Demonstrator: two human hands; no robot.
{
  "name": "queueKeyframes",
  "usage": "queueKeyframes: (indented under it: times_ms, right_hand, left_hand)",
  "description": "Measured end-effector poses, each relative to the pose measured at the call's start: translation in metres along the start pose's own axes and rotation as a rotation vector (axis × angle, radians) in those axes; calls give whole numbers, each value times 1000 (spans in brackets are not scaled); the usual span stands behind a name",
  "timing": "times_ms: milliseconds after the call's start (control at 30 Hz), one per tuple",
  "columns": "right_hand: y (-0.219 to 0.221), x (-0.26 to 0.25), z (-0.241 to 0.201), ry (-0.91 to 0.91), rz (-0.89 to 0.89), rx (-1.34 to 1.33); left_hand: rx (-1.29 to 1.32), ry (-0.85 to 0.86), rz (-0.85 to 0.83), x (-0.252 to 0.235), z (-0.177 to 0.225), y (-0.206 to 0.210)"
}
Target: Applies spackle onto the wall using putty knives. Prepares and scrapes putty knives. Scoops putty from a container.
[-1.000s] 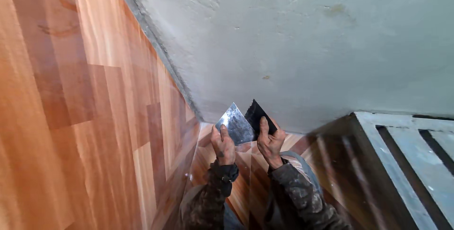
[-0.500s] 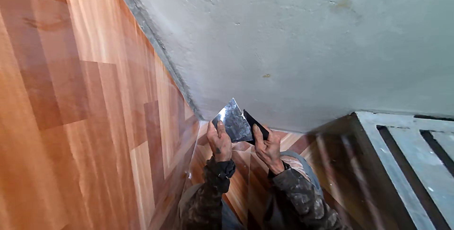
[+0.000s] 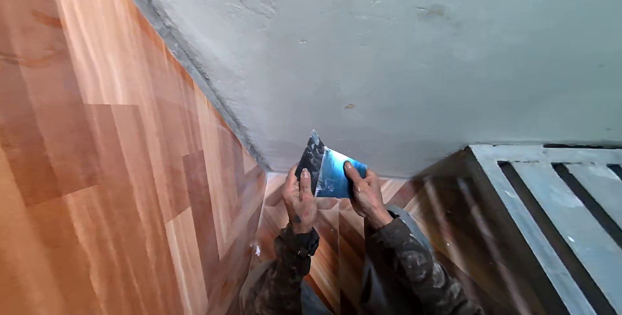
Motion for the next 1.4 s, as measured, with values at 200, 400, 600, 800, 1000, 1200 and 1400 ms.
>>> queueKeyframes:
  times_ms: [200, 400, 600, 800, 1000, 1200, 1400]
  right_hand:
    - [-9, -16, -21, -61, 13, -31]
    - [-48, -41, -37, -12, -46, 3]
    - [-48, -68, -30, 191, -341, 112]
    - [-19, -79, -36, 134, -618, 306]
    - [4, -47, -41, 127, -904, 462]
    - [10, -41, -51, -8, -997, 557]
    - [19, -14, -51, -68, -1069, 530]
  left_hand:
    - [-338, 258, -72, 2, 19, -1]
    - [-513, 627, -173, 5, 31, -2]
    - [-343, 668, -356, 12, 44, 2]
    - [-191, 598, -475, 12, 51, 2]
    - [-191, 574, -492, 6, 44, -3]
    - [-187, 533, -531, 3, 39, -1]
    - [-205, 537, -463, -6, 38, -10]
Point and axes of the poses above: each hand's wrist, its own x-axis away from the middle knuckle, its own y-axis out of the palm, z = x × y, the point moved 10 cm from there along -x, towards the middle knuckle, and after that the axes turned 9 degrees about -y, right-handed, at the moved point
